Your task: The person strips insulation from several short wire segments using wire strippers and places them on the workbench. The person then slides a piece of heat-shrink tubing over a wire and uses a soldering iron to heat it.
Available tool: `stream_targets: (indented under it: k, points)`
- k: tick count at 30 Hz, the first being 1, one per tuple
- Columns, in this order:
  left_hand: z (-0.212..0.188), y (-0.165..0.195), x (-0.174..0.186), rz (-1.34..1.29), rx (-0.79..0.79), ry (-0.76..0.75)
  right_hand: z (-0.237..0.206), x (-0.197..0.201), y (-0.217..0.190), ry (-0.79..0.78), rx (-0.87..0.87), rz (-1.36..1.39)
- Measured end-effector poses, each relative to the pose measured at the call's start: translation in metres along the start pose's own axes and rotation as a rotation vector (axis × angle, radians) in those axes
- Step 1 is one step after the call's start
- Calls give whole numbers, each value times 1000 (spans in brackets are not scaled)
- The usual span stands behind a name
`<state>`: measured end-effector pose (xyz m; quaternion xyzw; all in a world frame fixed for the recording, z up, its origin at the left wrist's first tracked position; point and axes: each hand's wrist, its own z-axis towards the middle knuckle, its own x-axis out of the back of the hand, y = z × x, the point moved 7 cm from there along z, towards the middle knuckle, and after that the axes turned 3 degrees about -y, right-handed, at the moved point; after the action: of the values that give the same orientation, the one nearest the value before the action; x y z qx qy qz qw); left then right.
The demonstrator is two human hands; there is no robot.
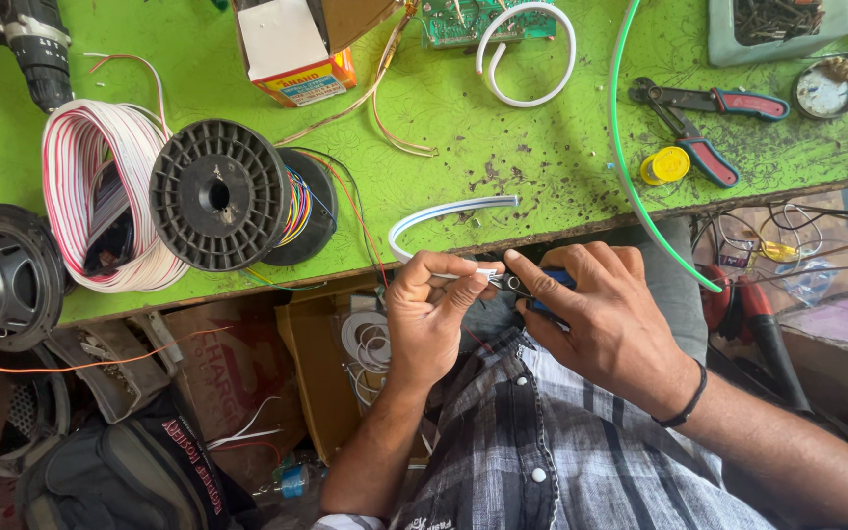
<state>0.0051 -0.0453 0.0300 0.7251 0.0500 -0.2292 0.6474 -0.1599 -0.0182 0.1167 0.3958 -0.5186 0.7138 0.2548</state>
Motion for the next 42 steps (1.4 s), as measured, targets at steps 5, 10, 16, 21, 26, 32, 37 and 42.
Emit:
stream_targets:
  k: [5,10,16,21,26,32,37,42]
  points:
    - [-2,0,-3,-6,-28,3,-1,-4,4,-34,-23,82]
    - [-3,4,-5,42,-45,9,0,-6,5,-20,-7,225]
    - [-5,4,-6,42,-69,11,2,-10,9,-47,-40,368]
    - [-8,-1,-4,69,-88,47,3,-13,10,-62,-67,461]
    - [-9,-3,-5,75,-121,77,3,-12,8,-21,-62,443]
    - [-8,-4,-5,53,-135,105,-1,-20,10,19,-88,436]
    - [-8,-6,-6,9,-121,119,-4,-27,12,35,-125,486]
    - [-7,-8,-6,-18,-123,125,-2,-24,11,43,-106,440]
